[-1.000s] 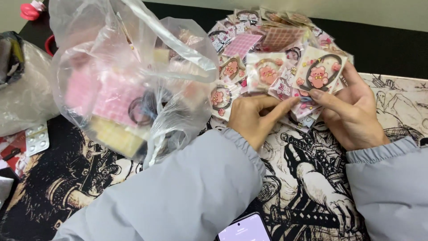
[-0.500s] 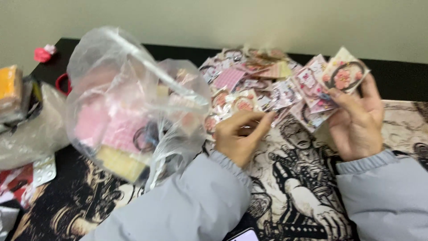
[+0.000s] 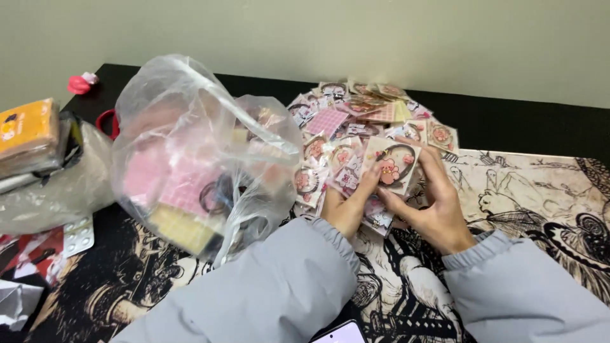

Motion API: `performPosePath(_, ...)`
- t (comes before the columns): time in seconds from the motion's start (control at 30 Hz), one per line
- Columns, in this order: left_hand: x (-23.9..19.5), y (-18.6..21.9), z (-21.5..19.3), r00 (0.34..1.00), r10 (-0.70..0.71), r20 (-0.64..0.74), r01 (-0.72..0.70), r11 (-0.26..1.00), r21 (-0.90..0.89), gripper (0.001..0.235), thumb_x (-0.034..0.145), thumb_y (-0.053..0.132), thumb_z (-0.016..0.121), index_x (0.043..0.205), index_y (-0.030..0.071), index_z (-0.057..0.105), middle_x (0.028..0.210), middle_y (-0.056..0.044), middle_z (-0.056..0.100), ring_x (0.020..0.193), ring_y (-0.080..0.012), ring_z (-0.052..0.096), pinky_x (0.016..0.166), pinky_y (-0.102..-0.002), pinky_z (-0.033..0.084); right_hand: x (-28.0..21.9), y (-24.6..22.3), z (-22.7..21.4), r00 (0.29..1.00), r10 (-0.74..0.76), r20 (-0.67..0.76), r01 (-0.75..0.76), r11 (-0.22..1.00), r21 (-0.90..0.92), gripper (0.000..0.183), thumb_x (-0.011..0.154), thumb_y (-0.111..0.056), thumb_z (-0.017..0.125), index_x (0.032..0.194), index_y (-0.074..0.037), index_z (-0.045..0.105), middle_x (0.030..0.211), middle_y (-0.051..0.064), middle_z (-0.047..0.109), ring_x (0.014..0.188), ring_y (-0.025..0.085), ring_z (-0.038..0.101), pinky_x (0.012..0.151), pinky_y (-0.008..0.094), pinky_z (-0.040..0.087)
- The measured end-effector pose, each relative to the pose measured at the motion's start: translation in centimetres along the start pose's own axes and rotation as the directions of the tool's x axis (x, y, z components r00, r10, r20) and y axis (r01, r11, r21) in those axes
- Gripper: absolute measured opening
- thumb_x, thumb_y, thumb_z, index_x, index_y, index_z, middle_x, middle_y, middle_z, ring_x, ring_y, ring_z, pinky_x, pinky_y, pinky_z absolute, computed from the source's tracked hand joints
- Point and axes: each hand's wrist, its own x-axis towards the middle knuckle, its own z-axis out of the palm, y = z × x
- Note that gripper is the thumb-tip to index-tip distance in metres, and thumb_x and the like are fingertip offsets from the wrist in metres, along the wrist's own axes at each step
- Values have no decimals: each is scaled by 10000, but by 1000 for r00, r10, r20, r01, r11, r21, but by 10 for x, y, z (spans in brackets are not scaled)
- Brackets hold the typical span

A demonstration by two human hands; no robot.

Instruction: Sort through a pile of small packaged stickers on a desk mat

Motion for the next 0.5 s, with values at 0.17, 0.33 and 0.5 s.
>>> performPosePath(0.17, 6, 26, -5, 949, -287, -128, 285, 958, -32, 883, 779, 411, 937, 1520, 33, 640, 1457, -259, 771, 1288, -393, 780, 1037, -524, 686, 11, -13, -11, 979, -192, 68, 203, 947, -247, 1373, 746, -495, 972, 1820, -70, 230, 1831, 250, 258, 1702, 448, 286, 1452, 700, 240)
performPosePath(0.33, 9, 5, -8, 976, -193, -96, 196, 981, 17, 653, 817, 243, 883, 1434, 68, 759, 1413, -127, 854, 1324, -236, 808, 1173, -387, 646, 4, -21, -7, 929, -174, 327, 276, 915, -296, 1530, 764, -491, 1065, 1852, -123, 55, 1932, 262, 58, 1831, 461, 105, 1494, 681, 188)
performPosePath(0.5, -1, 47, 1, 799, -584, -144, 592, 806, 18, 1354, 514, 379, 955, 1701, 108, 362, 1174, -281, 882, 655, -355, 787, 491, -432, 637, 2, -4, -8, 934, -243, 262, 323, 886, -331, 1316, 761, -212, 1079, 1775, 30, 275, 1730, 299, 366, 1659, 487, 392, 1454, 722, 366)
